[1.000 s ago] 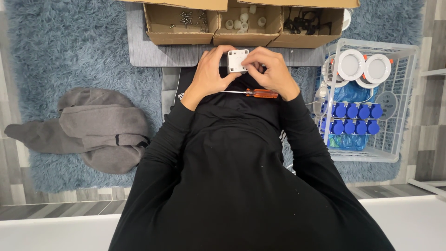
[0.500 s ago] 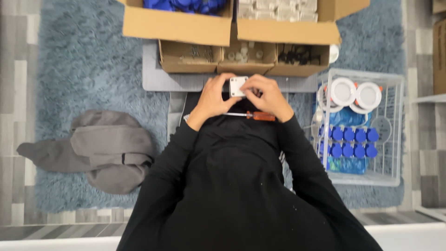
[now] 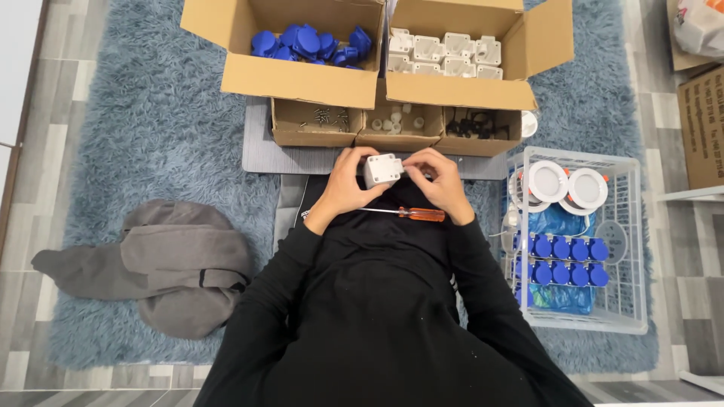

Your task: Assembling or preparing small electrical components using a screwdriver while sitting on the floor.

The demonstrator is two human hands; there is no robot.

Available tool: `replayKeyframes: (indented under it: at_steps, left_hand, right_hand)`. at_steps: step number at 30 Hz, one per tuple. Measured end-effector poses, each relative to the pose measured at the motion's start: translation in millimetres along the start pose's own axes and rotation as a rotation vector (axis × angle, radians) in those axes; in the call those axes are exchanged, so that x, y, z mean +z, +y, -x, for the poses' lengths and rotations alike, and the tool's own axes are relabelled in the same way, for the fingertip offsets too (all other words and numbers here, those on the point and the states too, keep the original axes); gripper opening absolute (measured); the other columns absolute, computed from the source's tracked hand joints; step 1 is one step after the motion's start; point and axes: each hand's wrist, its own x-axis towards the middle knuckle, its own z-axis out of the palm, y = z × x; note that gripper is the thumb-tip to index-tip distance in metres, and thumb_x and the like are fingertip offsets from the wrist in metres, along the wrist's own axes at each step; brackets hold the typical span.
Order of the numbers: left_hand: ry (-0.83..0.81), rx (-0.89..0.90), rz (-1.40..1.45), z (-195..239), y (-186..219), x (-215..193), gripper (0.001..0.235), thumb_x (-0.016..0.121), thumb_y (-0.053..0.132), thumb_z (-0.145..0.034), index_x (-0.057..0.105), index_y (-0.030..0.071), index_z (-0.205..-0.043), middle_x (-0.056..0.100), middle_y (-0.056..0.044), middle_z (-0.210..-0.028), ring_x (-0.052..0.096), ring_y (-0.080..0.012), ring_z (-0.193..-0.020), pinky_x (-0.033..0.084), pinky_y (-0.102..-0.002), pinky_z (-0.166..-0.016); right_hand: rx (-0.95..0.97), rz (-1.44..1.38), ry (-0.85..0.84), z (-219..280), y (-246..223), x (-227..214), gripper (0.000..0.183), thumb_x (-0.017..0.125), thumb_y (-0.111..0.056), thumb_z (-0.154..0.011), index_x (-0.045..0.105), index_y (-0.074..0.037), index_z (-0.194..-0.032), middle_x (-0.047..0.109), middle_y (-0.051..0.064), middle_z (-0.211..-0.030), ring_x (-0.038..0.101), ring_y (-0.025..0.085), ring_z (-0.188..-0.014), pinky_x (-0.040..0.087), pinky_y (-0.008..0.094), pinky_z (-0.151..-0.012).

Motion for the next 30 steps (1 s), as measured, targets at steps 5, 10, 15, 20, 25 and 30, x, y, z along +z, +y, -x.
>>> replayKeyframes:
  at_steps: [5, 10, 15, 20, 25, 30]
  left_hand:
    - [-0.025, -0.03, 0.428, 13.6, 9.2, -11.5, 0.072, 0.08, 0.026, -0.101, 0.045, 0.015, -0.162, 0.063, -0.014, -0.125, 0.071, -0.0305, -0.109, 0.056, -0.046, -0.098]
    - [-0.084, -0.089, 0.707, 19.5, 14.0, -17.4, 0.065, 0.068, 0.022, -0.108, 0.044, 0.015, -0.168, 0.056, -0.012, -0.136, 0.068, -0.0263, -0.12, 0.06, -0.044, -0.101]
    - [-0.085, -0.107, 0.799, 26.3, 21.9, -15.4, 0.069, 0.084, 0.008, -0.096, 0.051, 0.004, -0.156, 0.055, -0.013, -0.14, 0.065, -0.0249, -0.123, 0.061, -0.039, -0.099]
    - [-0.054, -0.055, 0.709, 22.0, 31.3, -22.8, 0.069, 0.094, 0.007, -0.087, 0.06, 0.006, -0.147, 0.056, -0.005, -0.14, 0.064, -0.0193, -0.126, 0.061, -0.032, -0.095]
    - [-0.106, 0.072, 0.587, 20.6, 61.7, -31.7, 0.059, 0.097, 0.011, -0.085, 0.069, 0.009, -0.136, 0.057, -0.005, -0.137, 0.062, -0.0204, -0.126, 0.06, -0.035, -0.099]
    - [-0.121, 0.143, 0.589, 18.3, 77.1, -37.5, 0.051, 0.095, 0.003, -0.084, 0.072, 0.008, -0.13, 0.058, -0.009, -0.137, 0.064, -0.0244, -0.128, 0.059, -0.039, -0.105]
  right_hand:
    - [0.049, 0.138, 0.086, 4.4, 7.1, 0.5, 0.023, 0.077, 0.0, -0.099, 0.082, -0.005, -0.122, 0.072, 0.01, -0.096, 0.071, 0.019, -0.073, 0.059, 0.027, -0.061]
    - [-0.108, 0.488, 0.065, -1.5, -8.0, 12.1, 0.017, 0.075, 0.003, -0.098, 0.08, -0.005, -0.112, 0.073, 0.011, -0.1, 0.076, 0.029, -0.082, 0.062, 0.036, -0.066]
    - [-0.201, 0.68, 0.043, 4.9, -14.1, 16.6, 0.017, 0.075, 0.001, -0.097, 0.081, -0.01, -0.108, 0.073, 0.009, -0.103, 0.076, 0.031, -0.098, 0.065, 0.038, -0.082]
    - [-0.075, 0.363, 0.031, 7.7, -50.7, 13.2, 0.024, 0.075, -0.01, -0.105, 0.08, -0.008, -0.128, 0.075, 0.013, -0.12, 0.075, 0.035, -0.108, 0.063, 0.042, -0.087]
    - [0.156, -0.124, -0.05, 26.6, -47.2, 21.8, 0.045, 0.057, -0.022, -0.112, 0.062, -0.004, -0.152, 0.07, 0.019, -0.137, 0.073, 0.021, -0.09, 0.062, 0.036, -0.073]
    - [0.247, -0.533, -0.18, 43.0, -13.9, 31.0, 0.061, 0.045, -0.033, -0.115, 0.04, 0.0, -0.166, 0.058, 0.022, -0.144, 0.072, 0.023, -0.086, 0.064, 0.036, -0.067]
